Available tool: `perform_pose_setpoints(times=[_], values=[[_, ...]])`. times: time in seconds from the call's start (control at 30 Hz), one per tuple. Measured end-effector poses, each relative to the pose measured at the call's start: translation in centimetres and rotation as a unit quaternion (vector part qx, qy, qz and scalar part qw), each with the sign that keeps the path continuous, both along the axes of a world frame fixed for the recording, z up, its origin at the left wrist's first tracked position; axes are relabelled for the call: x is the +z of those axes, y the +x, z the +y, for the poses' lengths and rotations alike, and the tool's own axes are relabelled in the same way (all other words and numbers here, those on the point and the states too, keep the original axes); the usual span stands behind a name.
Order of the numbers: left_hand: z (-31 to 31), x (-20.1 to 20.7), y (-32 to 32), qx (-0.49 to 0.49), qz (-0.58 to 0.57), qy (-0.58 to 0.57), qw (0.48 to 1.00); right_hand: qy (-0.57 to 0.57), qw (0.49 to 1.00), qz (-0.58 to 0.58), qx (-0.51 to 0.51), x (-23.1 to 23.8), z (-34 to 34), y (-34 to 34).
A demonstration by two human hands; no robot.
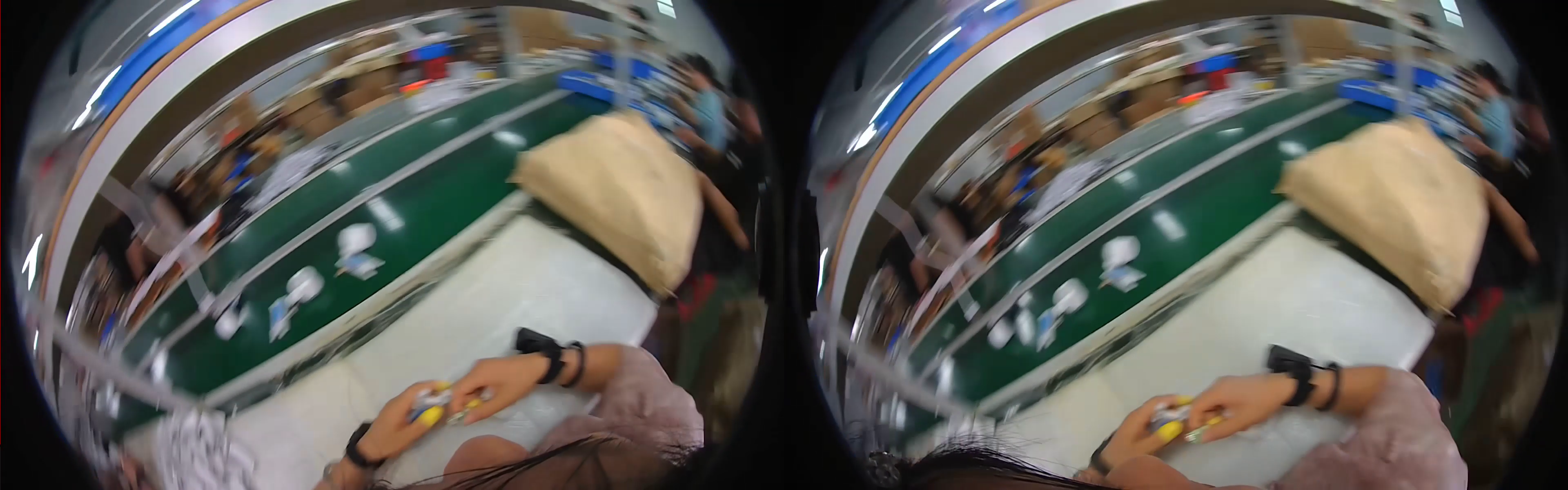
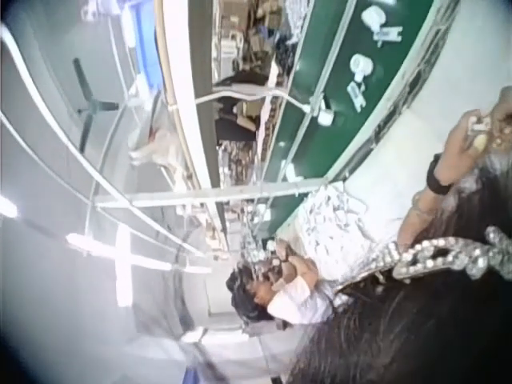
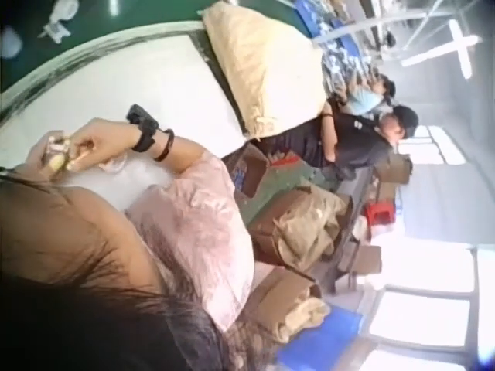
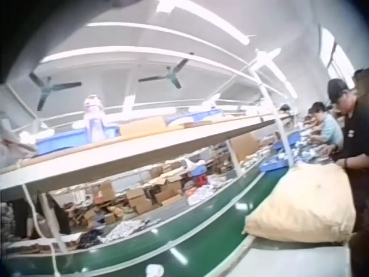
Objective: The person assembles electronic devices by inserting a battery and a circuit board into a white plastic housing before snapping on a white cap. They then place the completed unit onto a conveyor belt and repeat the process.
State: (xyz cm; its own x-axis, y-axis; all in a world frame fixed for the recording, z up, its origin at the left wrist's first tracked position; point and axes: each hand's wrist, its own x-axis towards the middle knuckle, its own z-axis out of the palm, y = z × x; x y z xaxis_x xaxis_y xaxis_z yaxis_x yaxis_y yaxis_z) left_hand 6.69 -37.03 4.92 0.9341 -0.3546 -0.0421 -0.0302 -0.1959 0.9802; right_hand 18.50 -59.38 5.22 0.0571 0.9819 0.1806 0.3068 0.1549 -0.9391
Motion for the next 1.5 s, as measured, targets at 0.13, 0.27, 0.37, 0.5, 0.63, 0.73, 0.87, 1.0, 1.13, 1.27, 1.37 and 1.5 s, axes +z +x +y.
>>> perform_pose_setpoints(times=[0.13, 0.27, 0.37, 0.5, 0.63, 0.73, 0.87, 1.0, 1.13, 1.27, 1.37, 1.5], values=[[0.1, 0.4, -1.5, 0.053, 0.027, 0.083, 0.995, -0.006, 0.991, -0.123, -0.057, 0.4, 0.6, -1.0], [-1.3, 0.2, -0.3, 0.073, 0.079, 0.072, 0.992, -0.074, 0.871, -0.415, -0.250, -2.2, 0.4, -1.5], [-1.1, -1.6, 0.7, 0.030, 0.107, -0.007, 0.994, 0.067, 0.830, -0.461, -0.306, -2.0, -0.3, -1.6], [-1.2, -1.8, -0.5, 0.063, 0.084, -0.131, 0.986, 0.119, 0.844, -0.442, -0.281, -0.7, 0.6, -2.1], [-1.3, -0.4, 0.3, 0.088, 0.160, -0.187, 0.965, 0.145, 0.835, -0.438, -0.302, -1.2, 0.9, -1.7], [-0.9, -1.4, 0.2, 0.100, 0.095, -0.134, 0.981, 0.156, 0.838, -0.434, -0.292, -1.3, 1.5, -1.5], [-1.1, -0.4, 0.6, 0.112, 0.114, -0.119, 0.980, 0.159, 0.833, -0.417, -0.326, -1.2, 1.3, -2.2], [-1.2, -0.4, 0.2, 0.115, 0.129, -0.106, 0.979, 0.164, 0.834, -0.415, -0.325, -0.9, 1.4, -2.4], [-1.3, -0.8, 0.2, 0.114, 0.137, -0.135, 0.975, 0.181, 0.842, -0.413, -0.295, -1.1, 1.2, -1.7], [-1.6, -1.3, 0.3, 0.110, 0.138, -0.175, 0.969, 0.174, 0.833, -0.414, -0.323, -1.1, 1.1, -2.1], [-1.5, -1.4, 0.4, 0.140, 0.126, -0.202, 0.961, 0.175, 0.835, -0.401, -0.335, -0.5, 1.5, -2.2], [-1.4, -1.6, 0.4, 0.136, 0.129, -0.195, 0.963, 0.193, 0.838, -0.404, -0.312, -0.1, 1.7, -1.8]])
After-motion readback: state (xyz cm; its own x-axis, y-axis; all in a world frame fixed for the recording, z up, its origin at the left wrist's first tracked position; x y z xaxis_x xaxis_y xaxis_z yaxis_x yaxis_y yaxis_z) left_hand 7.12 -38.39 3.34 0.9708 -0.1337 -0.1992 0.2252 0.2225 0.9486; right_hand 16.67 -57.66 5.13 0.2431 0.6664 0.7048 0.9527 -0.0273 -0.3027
